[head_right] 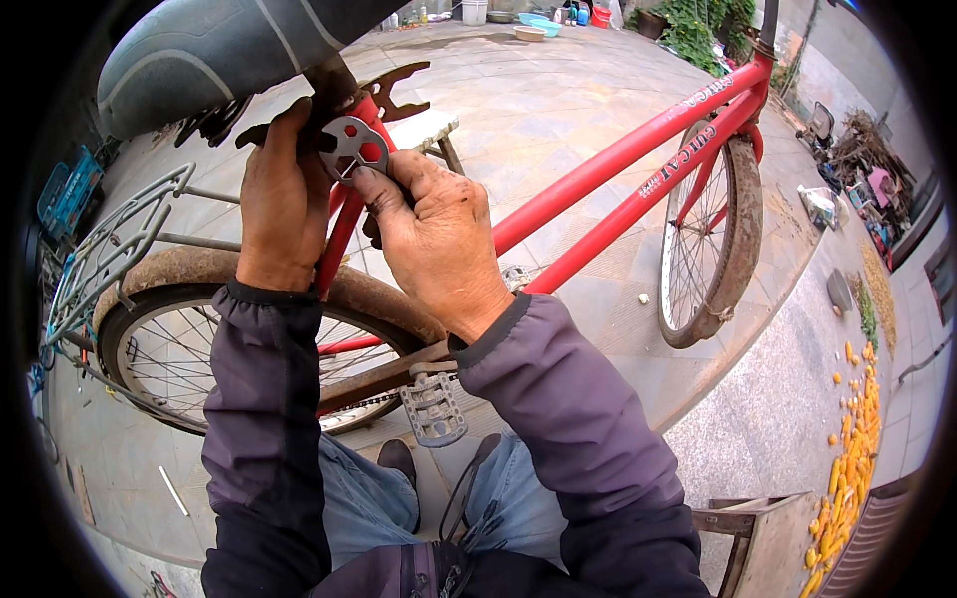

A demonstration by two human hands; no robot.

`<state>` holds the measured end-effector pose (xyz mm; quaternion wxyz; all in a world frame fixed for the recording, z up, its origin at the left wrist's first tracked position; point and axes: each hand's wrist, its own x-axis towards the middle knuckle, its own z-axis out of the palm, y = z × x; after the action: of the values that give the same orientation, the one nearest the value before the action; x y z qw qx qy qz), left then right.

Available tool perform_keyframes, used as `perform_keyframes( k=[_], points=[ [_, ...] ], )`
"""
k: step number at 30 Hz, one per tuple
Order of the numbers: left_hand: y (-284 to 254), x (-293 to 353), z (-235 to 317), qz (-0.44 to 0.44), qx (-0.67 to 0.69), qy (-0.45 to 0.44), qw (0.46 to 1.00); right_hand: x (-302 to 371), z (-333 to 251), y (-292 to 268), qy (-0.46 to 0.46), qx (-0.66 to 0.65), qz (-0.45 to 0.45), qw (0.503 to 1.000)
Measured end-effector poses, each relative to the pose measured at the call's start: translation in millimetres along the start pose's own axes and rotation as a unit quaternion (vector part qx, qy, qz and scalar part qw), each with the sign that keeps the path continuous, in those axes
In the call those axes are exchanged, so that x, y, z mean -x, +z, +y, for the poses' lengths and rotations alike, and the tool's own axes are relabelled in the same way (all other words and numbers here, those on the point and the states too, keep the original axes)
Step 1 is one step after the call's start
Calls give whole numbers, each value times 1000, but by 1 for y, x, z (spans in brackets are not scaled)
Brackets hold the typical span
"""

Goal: The person uses a multi-tool wrench to tighten the seat post clamp on a red bicycle. They adjust the tool's position multiple times to secure the seat post firmly.

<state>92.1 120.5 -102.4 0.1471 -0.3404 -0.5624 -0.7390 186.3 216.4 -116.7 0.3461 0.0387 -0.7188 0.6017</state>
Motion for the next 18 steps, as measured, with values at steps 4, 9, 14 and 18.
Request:
perform_keyframes(
  k=[4, 9, 14, 18],
  points=[
    [4, 0, 2, 17, 90, -54, 994, -4, -2, -5, -2, 23, -17, 1000],
    [-7, -4, 4, -16, 55, -96, 994, -11, -7, -14, 14, 13, -59, 998],
    [-8, 1, 8, -68, -222, 53, 971, -6, -7, -7, -20, 44, -17, 999],
    [-11, -2, 1, -70, -182, 24, 980, 0, -6, -4, -32, 77, 23, 996]
  ],
)
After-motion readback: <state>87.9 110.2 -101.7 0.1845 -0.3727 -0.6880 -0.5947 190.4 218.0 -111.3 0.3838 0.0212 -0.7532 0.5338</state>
